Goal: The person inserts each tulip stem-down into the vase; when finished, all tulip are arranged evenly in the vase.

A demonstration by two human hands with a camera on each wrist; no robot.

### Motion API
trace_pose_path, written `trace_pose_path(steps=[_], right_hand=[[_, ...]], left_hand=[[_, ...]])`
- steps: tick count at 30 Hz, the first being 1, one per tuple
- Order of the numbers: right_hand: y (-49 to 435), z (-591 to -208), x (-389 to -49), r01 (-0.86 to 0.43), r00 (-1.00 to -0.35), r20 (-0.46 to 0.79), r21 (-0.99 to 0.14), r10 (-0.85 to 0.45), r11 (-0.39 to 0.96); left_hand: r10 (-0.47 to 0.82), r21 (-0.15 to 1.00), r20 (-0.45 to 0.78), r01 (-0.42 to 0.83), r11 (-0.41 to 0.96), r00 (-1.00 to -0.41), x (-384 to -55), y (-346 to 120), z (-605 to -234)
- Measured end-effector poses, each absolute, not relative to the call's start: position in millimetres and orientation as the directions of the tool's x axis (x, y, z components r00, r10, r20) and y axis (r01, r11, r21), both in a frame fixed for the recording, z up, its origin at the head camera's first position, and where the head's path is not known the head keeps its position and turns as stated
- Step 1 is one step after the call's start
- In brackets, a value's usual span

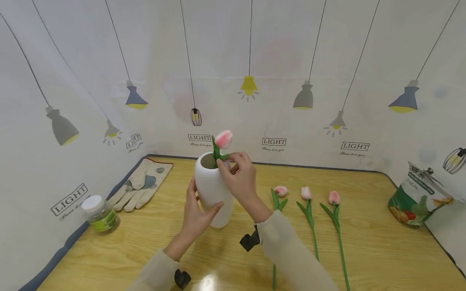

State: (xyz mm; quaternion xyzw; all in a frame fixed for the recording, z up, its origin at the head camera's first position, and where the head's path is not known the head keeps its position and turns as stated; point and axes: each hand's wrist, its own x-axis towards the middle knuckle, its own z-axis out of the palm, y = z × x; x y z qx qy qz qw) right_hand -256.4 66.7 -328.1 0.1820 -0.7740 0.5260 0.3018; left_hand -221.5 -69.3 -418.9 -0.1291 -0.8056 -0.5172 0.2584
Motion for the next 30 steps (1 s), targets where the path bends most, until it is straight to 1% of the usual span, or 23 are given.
trace_pose_path(steps=[4, 6, 8, 11, 13, 16, 19, 22, 25, 27, 30], right_hand=[[77, -335, -257, -0.604, -0.763, 0.646, -0.721, 0.014, 0.339], [87, -341, -257, -0.607, -0.762, 0.648, -0.718, 0.006, 0.341], [100, -351, -257, -0.598, -0.761, 0.648, -0.704, 0.004, 0.384], [126, -373, -259, -0.528, -0.802, 0.597, -0.694, -0.019, 0.490], [144, -389, -261, -0.460, -0.849, 0.525, -0.682, -0.057, 0.569], [170, -408, -265, -0.327, -0.925, 0.367, -0.652, -0.093, 0.684], [190, -422, -266, -0.219, -0.969, 0.223, -0.589, -0.104, 0.778], [201, -432, -263, -0.123, -0.992, 0.053, -0.524, -0.111, 0.843], [203, -440, -260, -0.075, -0.987, -0.095, -0.453, -0.132, 0.888], [202, -444, -258, -0.073, -0.981, -0.136, -0.405, -0.139, 0.912], [199, -447, -256, -0.092, -0.987, -0.090, -0.382, -0.136, 0.920]], left_hand=[[-0.059, 0.770, 0.550, 0.479, 0.422, -0.833, -222, -69, -420], [-0.059, 0.774, 0.549, 0.480, 0.413, -0.834, -222, -69, -420], [-0.063, 0.778, 0.548, 0.480, 0.406, -0.834, -222, -69, -421], [-0.076, 0.784, 0.546, 0.476, 0.399, -0.834, -222, -71, -422], [-0.087, 0.785, 0.548, 0.475, 0.398, -0.832, -222, -71, -422], [-0.090, 0.782, 0.554, 0.480, 0.397, -0.828, -222, -72, -423], [-0.087, 0.775, 0.564, 0.491, 0.397, -0.821, -222, -72, -424], [-0.088, 0.766, 0.579, 0.504, 0.399, -0.810, -223, -71, -424], [-0.090, 0.757, 0.591, 0.512, 0.406, -0.802, -224, -70, -424], [-0.089, 0.751, 0.596, 0.514, 0.414, -0.798, -224, -70, -424], [-0.093, 0.742, 0.607, 0.520, 0.424, -0.790, -225, -69, -423]])
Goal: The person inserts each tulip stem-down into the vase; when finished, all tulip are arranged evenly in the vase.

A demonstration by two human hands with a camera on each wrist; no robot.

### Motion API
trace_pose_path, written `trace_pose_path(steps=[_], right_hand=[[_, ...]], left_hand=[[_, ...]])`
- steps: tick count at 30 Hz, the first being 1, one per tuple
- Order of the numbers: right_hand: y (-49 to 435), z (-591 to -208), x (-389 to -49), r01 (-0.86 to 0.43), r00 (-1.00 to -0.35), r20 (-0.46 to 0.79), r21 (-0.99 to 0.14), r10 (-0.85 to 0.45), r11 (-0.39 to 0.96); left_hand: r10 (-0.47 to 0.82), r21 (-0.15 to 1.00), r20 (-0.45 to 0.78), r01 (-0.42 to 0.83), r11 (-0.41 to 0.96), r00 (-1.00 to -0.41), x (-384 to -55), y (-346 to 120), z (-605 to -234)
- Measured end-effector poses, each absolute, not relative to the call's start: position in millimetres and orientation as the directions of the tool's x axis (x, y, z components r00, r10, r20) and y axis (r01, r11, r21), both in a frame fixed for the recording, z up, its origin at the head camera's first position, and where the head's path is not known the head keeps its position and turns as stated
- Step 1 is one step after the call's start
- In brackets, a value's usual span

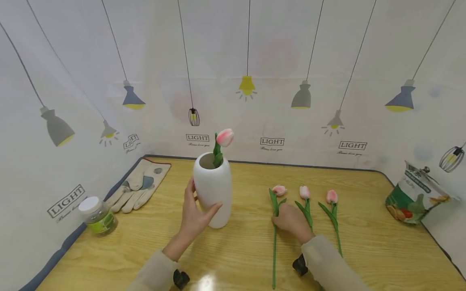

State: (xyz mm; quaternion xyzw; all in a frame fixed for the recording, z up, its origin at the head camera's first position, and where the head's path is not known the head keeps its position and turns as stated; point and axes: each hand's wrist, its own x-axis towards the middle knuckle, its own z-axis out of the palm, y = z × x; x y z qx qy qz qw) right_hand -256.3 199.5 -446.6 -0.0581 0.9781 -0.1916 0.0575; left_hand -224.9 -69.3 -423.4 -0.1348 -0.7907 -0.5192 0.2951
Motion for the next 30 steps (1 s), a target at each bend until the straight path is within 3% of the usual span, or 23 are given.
trace_pose_path(steps=[4, 8, 17, 23, 30], right_hand=[[198, -447, -255, -0.082, -0.993, -0.044, -0.430, -0.111, 0.899], [202, -451, -258, -0.013, -0.996, -0.069, -0.575, -0.064, 0.818], [210, -455, -262, 0.137, -0.980, -0.190, -0.866, -0.061, 0.481], [210, -438, -259, 0.047, -0.993, -0.080, -0.942, -0.085, 0.333], [201, -397, -260, -0.145, -0.989, 0.142, -0.948, -0.032, 0.283]], left_hand=[[-0.097, 0.733, 0.614, 0.519, 0.439, -0.784, -225, -70, -422], [-0.090, 0.743, 0.598, 0.508, 0.435, -0.797, -226, -69, -421], [-0.080, 0.742, 0.600, 0.517, 0.426, -0.796, -224, -69, -420], [-0.070, 0.738, 0.602, 0.520, 0.430, -0.796, -224, -68, -422], [-0.076, 0.741, 0.593, 0.507, 0.440, -0.801, -224, -69, -422]])
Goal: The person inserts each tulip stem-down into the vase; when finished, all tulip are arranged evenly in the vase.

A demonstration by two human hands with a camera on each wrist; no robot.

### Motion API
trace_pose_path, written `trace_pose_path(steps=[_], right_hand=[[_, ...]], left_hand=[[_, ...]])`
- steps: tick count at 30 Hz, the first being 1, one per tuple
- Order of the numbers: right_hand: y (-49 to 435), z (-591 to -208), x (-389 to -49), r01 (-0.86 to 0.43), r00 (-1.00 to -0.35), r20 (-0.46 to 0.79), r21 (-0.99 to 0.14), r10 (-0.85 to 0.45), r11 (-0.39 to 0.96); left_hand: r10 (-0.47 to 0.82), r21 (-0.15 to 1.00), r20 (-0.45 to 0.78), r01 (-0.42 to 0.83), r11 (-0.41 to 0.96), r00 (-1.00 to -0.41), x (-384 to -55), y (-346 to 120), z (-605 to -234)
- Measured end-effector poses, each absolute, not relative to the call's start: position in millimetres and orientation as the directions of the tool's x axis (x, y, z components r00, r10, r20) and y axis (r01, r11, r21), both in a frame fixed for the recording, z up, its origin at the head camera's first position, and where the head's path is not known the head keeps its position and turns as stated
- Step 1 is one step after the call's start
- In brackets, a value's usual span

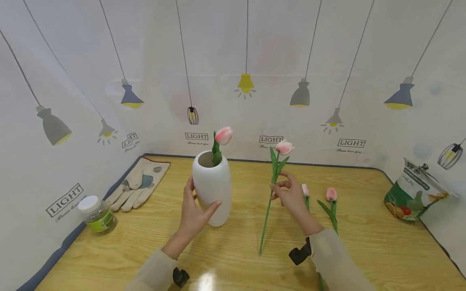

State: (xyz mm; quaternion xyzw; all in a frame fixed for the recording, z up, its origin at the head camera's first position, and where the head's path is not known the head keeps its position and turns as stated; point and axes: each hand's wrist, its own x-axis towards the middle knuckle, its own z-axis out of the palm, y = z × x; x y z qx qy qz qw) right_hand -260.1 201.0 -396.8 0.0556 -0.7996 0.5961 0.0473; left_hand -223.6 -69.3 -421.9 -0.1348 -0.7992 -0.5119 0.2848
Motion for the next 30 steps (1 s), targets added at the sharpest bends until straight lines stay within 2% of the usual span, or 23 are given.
trace_pose_path(steps=[4, 8, 11, 17, 24, 30], right_hand=[[188, -362, -263, -0.270, -0.959, 0.283, -0.935, 0.024, 0.228], [170, -318, -265, -0.423, -0.897, 0.436, -0.894, 0.073, 0.148], [160, -285, -262, -0.507, -0.857, 0.511, -0.859, 0.069, 0.069], [141, -230, -252, -0.638, -0.770, 0.637, -0.769, 0.025, -0.043], [127, -194, -245, -0.733, -0.674, 0.737, -0.658, 0.049, -0.171], [119, -180, -246, -0.779, -0.624, 0.770, -0.601, 0.134, -0.175]], left_hand=[[-0.081, 0.737, 0.598, 0.507, 0.446, -0.798, -224, -71, -423], [-0.089, 0.750, 0.589, 0.503, 0.431, -0.803, -224, -72, -423], [-0.083, 0.761, 0.579, 0.501, 0.413, -0.811, -225, -71, -423], [-0.080, 0.739, 0.608, 0.527, 0.421, -0.790, -226, -70, -424], [-0.081, 0.760, 0.580, 0.503, 0.412, -0.810, -228, -70, -425], [-0.098, 0.763, 0.579, 0.495, 0.416, -0.810, -227, -70, -425]])
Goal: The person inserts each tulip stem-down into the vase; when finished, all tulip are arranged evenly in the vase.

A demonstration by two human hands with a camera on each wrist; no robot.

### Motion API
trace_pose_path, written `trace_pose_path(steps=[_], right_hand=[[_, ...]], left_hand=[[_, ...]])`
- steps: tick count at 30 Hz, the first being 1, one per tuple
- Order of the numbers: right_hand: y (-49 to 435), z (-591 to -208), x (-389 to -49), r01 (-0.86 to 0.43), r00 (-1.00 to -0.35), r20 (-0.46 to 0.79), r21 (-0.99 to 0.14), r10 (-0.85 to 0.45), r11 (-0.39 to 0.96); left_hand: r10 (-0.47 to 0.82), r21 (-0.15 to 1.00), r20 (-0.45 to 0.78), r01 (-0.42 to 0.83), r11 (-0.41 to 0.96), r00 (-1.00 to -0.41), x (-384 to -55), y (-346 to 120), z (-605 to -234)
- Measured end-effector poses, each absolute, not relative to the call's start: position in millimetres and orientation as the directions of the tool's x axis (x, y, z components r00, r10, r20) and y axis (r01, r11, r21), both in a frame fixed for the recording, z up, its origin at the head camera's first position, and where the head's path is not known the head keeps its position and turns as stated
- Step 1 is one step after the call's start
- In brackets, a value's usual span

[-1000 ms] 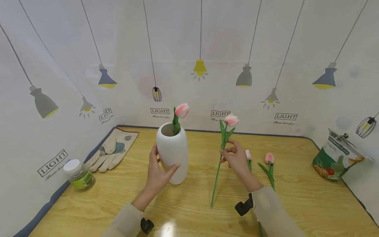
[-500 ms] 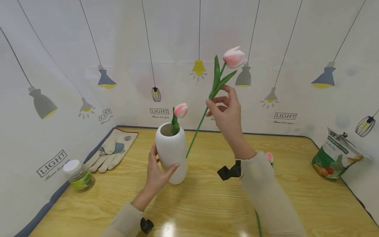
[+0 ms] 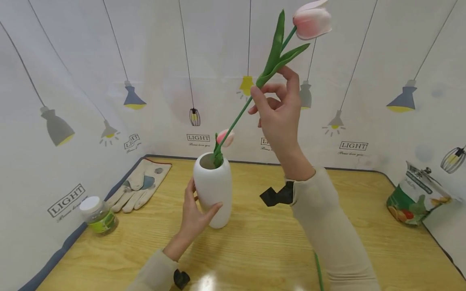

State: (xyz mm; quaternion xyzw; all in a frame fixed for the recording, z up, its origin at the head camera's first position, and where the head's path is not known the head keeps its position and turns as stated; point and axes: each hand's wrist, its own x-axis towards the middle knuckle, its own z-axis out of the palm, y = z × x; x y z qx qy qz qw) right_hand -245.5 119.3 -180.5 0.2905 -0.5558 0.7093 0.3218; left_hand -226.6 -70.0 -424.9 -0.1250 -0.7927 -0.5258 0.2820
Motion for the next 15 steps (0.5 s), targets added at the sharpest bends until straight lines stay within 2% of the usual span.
trace_pose_path(steps=[6, 10, 15], right_hand=[[113, -200, -250, -0.802, -0.596, 0.799, -0.596, 0.077, -0.028], [102, -225, -251, -0.787, -0.615, 0.787, -0.609, -0.044, 0.099], [82, -254, -249, -0.786, -0.615, 0.760, -0.569, -0.212, 0.240]], left_hand=[[-0.099, 0.777, 0.559, 0.478, 0.410, -0.823, -225, -69, -423], [-0.100, 0.776, 0.552, 0.466, 0.424, -0.828, -224, -69, -425], [-0.090, 0.754, 0.576, 0.485, 0.443, -0.812, -226, -70, -425]])
